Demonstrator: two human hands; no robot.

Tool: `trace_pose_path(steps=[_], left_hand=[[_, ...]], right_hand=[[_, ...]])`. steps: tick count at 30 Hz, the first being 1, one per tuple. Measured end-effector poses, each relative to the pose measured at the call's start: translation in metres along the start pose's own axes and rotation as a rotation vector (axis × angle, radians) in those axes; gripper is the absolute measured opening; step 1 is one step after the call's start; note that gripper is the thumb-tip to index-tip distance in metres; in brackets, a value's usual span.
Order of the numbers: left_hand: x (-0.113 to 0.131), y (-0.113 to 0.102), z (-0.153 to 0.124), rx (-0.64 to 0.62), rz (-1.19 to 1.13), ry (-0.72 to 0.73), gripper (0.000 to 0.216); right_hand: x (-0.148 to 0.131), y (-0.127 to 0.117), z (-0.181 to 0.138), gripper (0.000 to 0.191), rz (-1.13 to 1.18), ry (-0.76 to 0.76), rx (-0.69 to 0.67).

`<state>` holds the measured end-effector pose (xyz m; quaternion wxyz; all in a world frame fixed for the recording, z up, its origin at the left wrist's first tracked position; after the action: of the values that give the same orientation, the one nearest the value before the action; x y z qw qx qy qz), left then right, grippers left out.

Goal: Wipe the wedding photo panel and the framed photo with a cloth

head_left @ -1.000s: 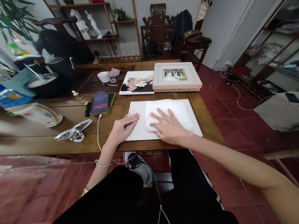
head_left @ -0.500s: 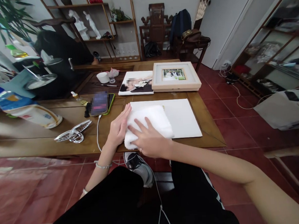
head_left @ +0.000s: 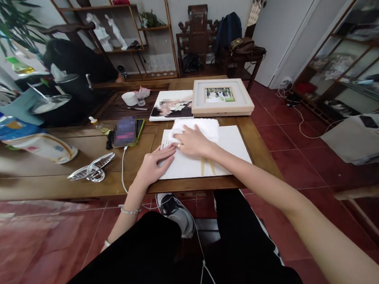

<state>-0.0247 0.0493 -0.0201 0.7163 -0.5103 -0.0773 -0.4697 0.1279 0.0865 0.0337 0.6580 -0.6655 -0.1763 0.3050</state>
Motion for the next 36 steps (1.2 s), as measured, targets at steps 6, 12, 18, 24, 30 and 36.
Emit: trace_pose_path(steps=[6, 12, 18, 24, 30, 36], left_hand=[[-0.002, 0.000, 0.000, 0.002, 0.015, 0.011, 0.025], [-0.002, 0.000, -0.001, -0.004, -0.023, -0.024, 0.028], [-0.001, 0.000, 0.000, 0.004, -0.028, -0.029, 0.027], [0.003, -0.001, 0.000, 0.010, -0.033, -0.039, 0.027], [0.006, -0.002, 0.001, 0.011, -0.032, -0.042, 0.027], [0.004, -0.002, 0.000, 0.003, -0.018, -0.044, 0.028]], right_hand=[[-0.017, 0.012, 0.036, 0.037, 0.033, -0.057, 0.027], [0.028, -0.001, -0.005, 0.040, 0.008, 0.023, 0.040], [0.090, -0.011, -0.087, 0.034, -0.064, 0.037, 0.080], [0.046, -0.005, -0.160, 0.026, -0.056, -0.053, 0.015], [0.000, -0.008, -0.200, 0.025, 0.020, -0.078, -0.072], [0.050, -0.013, -0.154, 0.032, -0.005, -0.023, -0.020]])
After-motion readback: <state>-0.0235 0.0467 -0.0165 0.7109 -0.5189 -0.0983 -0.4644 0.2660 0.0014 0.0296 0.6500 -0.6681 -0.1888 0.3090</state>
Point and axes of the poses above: each hand's wrist, its own z-axis towards the middle knuckle, its own y-axis out of the palm, x = y × z, the point moved 4 cm from there along z, towards the middle knuckle, and after that the axes turned 3 degrees about -y, right-handed, at the moved point
